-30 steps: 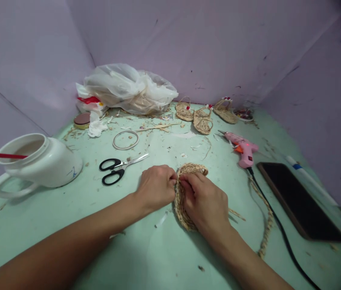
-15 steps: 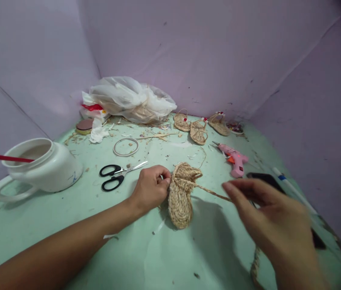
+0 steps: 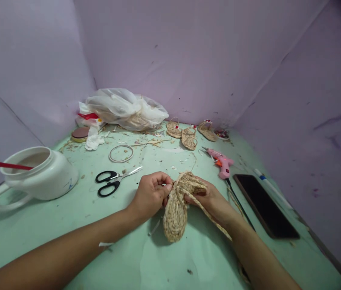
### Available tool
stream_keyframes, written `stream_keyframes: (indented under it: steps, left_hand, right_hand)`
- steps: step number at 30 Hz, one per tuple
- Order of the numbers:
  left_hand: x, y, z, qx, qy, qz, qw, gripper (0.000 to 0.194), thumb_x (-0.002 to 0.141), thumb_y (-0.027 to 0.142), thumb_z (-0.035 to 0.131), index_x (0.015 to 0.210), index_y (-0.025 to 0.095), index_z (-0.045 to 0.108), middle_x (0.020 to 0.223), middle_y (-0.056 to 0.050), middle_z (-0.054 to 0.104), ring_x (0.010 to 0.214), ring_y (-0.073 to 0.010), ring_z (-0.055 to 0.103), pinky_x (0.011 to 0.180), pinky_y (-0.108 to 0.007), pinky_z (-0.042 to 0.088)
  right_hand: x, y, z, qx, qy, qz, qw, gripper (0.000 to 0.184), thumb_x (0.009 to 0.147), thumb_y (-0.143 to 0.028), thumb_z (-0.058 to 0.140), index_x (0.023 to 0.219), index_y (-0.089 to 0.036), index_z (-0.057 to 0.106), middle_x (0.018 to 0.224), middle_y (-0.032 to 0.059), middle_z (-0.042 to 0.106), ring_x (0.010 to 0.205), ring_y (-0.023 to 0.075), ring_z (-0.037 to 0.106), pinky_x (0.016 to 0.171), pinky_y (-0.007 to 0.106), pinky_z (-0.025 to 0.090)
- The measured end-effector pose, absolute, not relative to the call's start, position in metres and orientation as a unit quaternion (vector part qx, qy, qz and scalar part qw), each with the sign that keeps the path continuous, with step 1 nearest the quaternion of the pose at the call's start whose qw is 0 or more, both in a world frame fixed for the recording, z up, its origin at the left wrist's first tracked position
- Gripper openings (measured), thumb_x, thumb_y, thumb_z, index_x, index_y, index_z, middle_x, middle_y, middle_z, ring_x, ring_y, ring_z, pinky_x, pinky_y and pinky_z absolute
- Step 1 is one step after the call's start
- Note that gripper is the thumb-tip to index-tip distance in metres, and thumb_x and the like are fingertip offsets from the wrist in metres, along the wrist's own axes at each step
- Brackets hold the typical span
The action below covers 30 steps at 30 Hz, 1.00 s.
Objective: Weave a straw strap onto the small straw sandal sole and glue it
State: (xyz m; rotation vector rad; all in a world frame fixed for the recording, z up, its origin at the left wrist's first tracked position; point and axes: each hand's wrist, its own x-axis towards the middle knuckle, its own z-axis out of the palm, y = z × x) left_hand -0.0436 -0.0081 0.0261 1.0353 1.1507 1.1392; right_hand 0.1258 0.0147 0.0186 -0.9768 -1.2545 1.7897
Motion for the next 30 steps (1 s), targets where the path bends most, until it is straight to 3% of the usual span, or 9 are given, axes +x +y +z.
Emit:
stream_keyframes:
  steps: [9,18,23,30]
  left_hand:
    - [-0.0412,-0.0086,0.0318,0.409,0.500,0.502,0.576,0.007,0.063,0.019,0.054,0.061,0.016,0.048,0.041,0.007,0.044,0.036,-0.0051,0.040,0.038,-0.016,0.031]
    - [-0.0379,-0.0120,0.0292,0.444,0.533,0.508,0.510,0.008,0.066,0.014,0.052,0.060,0.016,0.048,0.046,0.007,0.043,0.042,-0.0052,0.038,0.041,-0.017,0.028]
    - [-0.0398,-0.0062,0.0239,0.299,0.516,0.494,0.633,0.009,0.064,0.014,0.050,0.057,0.016,0.044,0.050,0.004,0.049,0.037,-0.0076,0.045,0.039,-0.020,0.030]
    - [-0.0401,-0.0098,0.0273,0.316,0.411,0.521,0.678,0.015,0.061,0.024,0.063,0.058,0.010,0.058,0.050,-0.001,0.055,0.045,-0.0087,0.049,0.048,-0.022,0.036]
  right_hand:
    - [0.1227,0.0120,0.0153,-0.376,-0.415,0.721,0.409,0.046,0.053,-0.019,0.079,0.096,-0.015,0.064,0.084,0.0055,0.070,0.070,0.0187,0.063,0.065,0.029,0.049]
    - [0.1253,0.0072,0.0220,-0.349,-0.426,0.724,0.415,0.046,0.057,-0.011,0.073,0.101,-0.018,0.062,0.092,0.0053,0.070,0.085,0.0214,0.064,0.078,0.032,0.047]
    - [0.1242,0.0062,0.0226,-0.339,-0.396,0.705,0.481,0.039,0.058,-0.014,0.072,0.095,-0.019,0.063,0.093,0.0066,0.070,0.087,0.0247,0.064,0.081,0.037,0.047]
    - [0.1242,0.0059,0.0174,-0.337,-0.397,0.744,0.419,0.034,0.059,-0.016,0.070,0.092,-0.017,0.065,0.088,0.0076,0.071,0.079,0.0251,0.065,0.076,0.038,0.049]
